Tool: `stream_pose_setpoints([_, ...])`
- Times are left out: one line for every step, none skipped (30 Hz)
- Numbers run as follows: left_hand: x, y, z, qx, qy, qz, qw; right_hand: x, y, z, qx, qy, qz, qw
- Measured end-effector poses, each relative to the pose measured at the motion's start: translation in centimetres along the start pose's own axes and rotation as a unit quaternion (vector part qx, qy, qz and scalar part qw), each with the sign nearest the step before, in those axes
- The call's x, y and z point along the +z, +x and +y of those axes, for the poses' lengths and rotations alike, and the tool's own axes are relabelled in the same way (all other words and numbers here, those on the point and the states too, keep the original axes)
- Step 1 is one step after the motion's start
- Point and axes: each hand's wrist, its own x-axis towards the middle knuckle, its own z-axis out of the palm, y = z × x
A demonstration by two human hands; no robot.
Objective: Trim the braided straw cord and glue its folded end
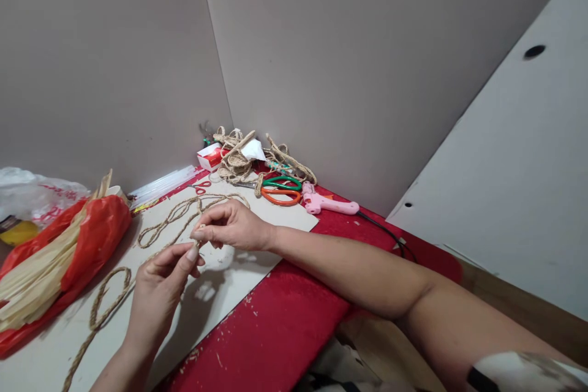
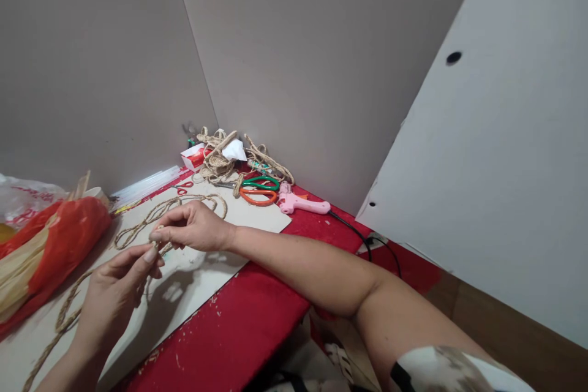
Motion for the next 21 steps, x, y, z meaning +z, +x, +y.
stream_pose_setpoints([0.0,0.0,0.0,0.001,0.003,0.002,1.000,0.0,0.0,0.0,-0.002,-0.002,0.004,1.000])
stream_pose_setpoints([0.1,0.1,-0.1,0.001,0.006,0.005,1.000,0.0,0.1,0.0,-0.001,-0.002,0.006,1.000])
stream_pose_setpoints([0.0,0.2,-0.2,0.002,0.009,0.008,1.000,-0.1,0.1,0.1,0.003,-0.001,0.004,1.000])
stream_pose_setpoints([0.0,0.2,-0.3,0.004,0.012,0.012,1.000,-0.1,0.2,0.2,0.007,0.004,0.003,1.000])
stream_pose_setpoints([0.0,0.3,-0.4,0.008,0.014,0.017,1.000,-0.1,0.3,0.3,0.012,0.012,-0.001,1.000])
stream_pose_setpoints([0.0,0.3,-0.6,0.012,0.017,0.024,1.000,-0.1,0.3,0.5,0.019,0.022,-0.005,1.000])
stream_pose_setpoints([0.0,0.3,-0.7,0.017,0.019,0.032,0.999,-0.1,0.4,0.7,0.027,0.031,-0.007,0.999])
stream_pose_setpoints([0.0,0.3,-0.8,0.023,0.021,0.041,0.999,0.0,0.5,0.9,0.034,0.039,-0.004,0.999])
stream_pose_setpoints([0.0,0.3,-0.9,0.028,0.023,0.049,0.998,0.0,0.5,1.1,0.039,0.042,0.001,0.998])
stream_pose_setpoints([0.1,0.3,-0.9,0.032,0.025,0.054,0.998,0.1,0.6,1.2,0.042,0.042,0.008,0.998])
stream_pose_setpoints([0.2,0.2,-0.8,0.036,0.027,0.058,0.997,0.1,0.6,1.2,0.043,0.040,0.015,0.998])
stream_pose_setpoints([0.2,0.2,-0.7,0.039,0.029,0.059,0.997,0.1,0.6,1.3,0.042,0.039,0.021,0.998])
stream_pose_setpoints([0.3,0.1,-0.6,0.042,0.030,0.059,0.997,0.1,0.6,1.2,0.041,0.038,0.020,0.998])
stream_pose_setpoints([0.4,0.1,-0.4,0.044,0.031,0.057,0.997,0.1,0.5,1.2,0.042,0.036,0.011,0.998])
stream_pose_setpoints([0.4,0.1,-0.3,0.047,0.032,0.055,0.997,0.1,0.5,1.1,0.044,0.034,-0.003,0.998])
stream_pose_setpoints([0.4,0.1,-0.2,0.048,0.034,0.052,0.997,0.0,0.4,1.0,0.046,0.032,-0.020,0.998])
stream_pose_setpoints([0.4,0.2,-0.2,0.049,0.036,0.049,0.997,0.0,0.3,0.9,0.048,0.030,-0.036,0.998])
stream_pose_setpoints([0.3,0.2,-0.2,0.048,0.038,0.047,0.997,0.0,0.3,0.8,0.047,0.028,-0.048,0.997])
stream_pose_setpoints([0.2,0.3,-0.2,0.045,0.040,0.045,0.997,-0.1,0.3,0.8,0.046,0.026,-0.053,0.997])
stream_pose_setpoints([0.1,0.4,-0.3,0.042,0.041,0.043,0.997,-0.1,0.3,0.7,0.043,0.024,-0.053,0.997])
stream_pose_setpoints([0.0,0.5,-0.5,0.037,0.041,0.043,0.998,-0.1,0.3,0.7,0.039,0.023,-0.048,0.998])
